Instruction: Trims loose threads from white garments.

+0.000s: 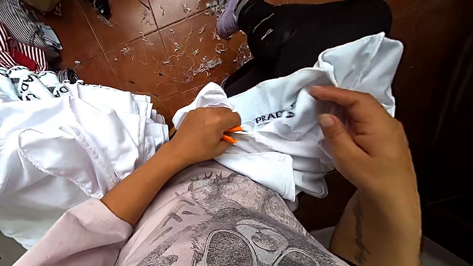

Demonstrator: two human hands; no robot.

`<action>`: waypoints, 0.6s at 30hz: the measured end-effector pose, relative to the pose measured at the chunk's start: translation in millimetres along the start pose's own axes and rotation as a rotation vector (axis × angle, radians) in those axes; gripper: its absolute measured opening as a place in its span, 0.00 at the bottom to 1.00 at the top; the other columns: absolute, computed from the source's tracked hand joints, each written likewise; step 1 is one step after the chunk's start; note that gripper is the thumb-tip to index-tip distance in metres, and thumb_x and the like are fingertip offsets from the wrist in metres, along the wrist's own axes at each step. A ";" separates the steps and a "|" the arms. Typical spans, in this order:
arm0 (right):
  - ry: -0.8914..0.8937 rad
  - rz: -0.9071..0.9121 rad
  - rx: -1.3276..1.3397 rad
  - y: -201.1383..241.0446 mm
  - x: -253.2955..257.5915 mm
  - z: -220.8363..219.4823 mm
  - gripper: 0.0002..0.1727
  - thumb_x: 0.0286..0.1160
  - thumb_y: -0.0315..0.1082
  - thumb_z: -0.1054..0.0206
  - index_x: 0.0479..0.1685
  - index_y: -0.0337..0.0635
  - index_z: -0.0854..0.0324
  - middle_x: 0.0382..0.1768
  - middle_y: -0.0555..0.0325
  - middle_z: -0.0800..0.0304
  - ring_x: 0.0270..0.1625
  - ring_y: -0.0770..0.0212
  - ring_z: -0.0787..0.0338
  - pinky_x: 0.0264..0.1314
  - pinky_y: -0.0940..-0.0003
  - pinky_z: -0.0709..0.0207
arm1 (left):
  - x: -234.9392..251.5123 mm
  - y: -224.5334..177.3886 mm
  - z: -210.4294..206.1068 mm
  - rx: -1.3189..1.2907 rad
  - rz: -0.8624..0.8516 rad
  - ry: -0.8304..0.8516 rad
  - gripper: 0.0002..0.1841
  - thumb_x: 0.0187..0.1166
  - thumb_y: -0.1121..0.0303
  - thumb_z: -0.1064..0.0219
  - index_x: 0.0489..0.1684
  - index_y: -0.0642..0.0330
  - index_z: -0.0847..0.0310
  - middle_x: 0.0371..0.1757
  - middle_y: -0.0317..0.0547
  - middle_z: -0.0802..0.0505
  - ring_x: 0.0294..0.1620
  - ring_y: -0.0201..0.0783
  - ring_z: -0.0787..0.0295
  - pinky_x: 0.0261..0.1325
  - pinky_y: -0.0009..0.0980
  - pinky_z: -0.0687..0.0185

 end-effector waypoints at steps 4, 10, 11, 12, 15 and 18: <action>-0.075 -0.077 -0.123 -11.7 -32.5 18.0 0.21 0.79 0.33 0.43 0.65 0.31 0.18 0.73 0.38 0.20 0.78 0.47 0.22 0.81 0.55 0.31 | -7.8 5.4 6.7 -0.004 0.041 0.018 0.08 0.67 0.72 0.31 0.39 0.62 0.10 0.34 0.49 0.09 0.37 0.46 0.09 0.37 0.47 0.16; -0.182 -0.055 -0.243 7.9 -37.6 -6.6 0.24 0.80 0.44 0.32 0.62 0.31 0.21 0.53 0.37 0.12 0.61 0.38 0.18 0.66 0.46 0.27 | 0.6 -24.2 52.7 -0.190 -0.108 -0.460 0.15 0.72 0.75 0.34 0.53 0.77 0.20 0.38 0.51 0.16 0.37 0.29 0.23 0.41 0.20 0.26; -0.196 -0.041 -0.248 10.7 -34.5 -14.5 0.22 0.80 0.42 0.32 0.61 0.32 0.21 0.51 0.38 0.12 0.58 0.39 0.17 0.62 0.46 0.26 | 5.7 -31.1 52.6 -0.212 -0.124 -0.465 0.15 0.74 0.74 0.34 0.54 0.78 0.21 0.39 0.51 0.16 0.38 0.28 0.22 0.42 0.20 0.25; -0.213 -0.031 -0.260 12.6 -30.9 -21.0 0.20 0.80 0.40 0.31 0.58 0.32 0.20 0.47 0.37 0.12 0.53 0.37 0.16 0.56 0.44 0.26 | 11.5 -38.0 49.0 -0.235 -0.136 -0.446 0.15 0.75 0.73 0.34 0.52 0.78 0.19 0.38 0.51 0.14 0.37 0.29 0.21 0.42 0.21 0.24; -0.230 -0.083 -0.262 14.1 -29.1 -25.3 0.14 0.80 0.34 0.33 0.52 0.30 0.18 0.38 0.38 0.11 0.44 0.36 0.13 0.45 0.40 0.26 | 25.4 -57.4 24.1 -0.315 -0.169 -0.295 0.13 0.72 0.73 0.33 0.47 0.76 0.15 0.36 0.50 0.11 0.37 0.31 0.18 0.42 0.25 0.20; -0.292 -0.196 -0.175 8.0 -47.2 -8.5 0.15 0.84 0.37 0.35 0.51 0.30 0.24 0.35 0.44 0.14 0.34 0.53 0.13 0.36 0.57 0.21 | 28.4 -68.5 -0.7 -0.324 -0.185 -0.148 0.13 0.73 0.71 0.31 0.49 0.73 0.14 0.38 0.50 0.10 0.41 0.35 0.15 0.48 0.30 0.17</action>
Point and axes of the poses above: each hand's wrist, its own x-axis towards the middle knuckle, its own z-axis out of the back of the hand, y = z × x, the point moved 9 cm from there along x, towards the middle knuckle
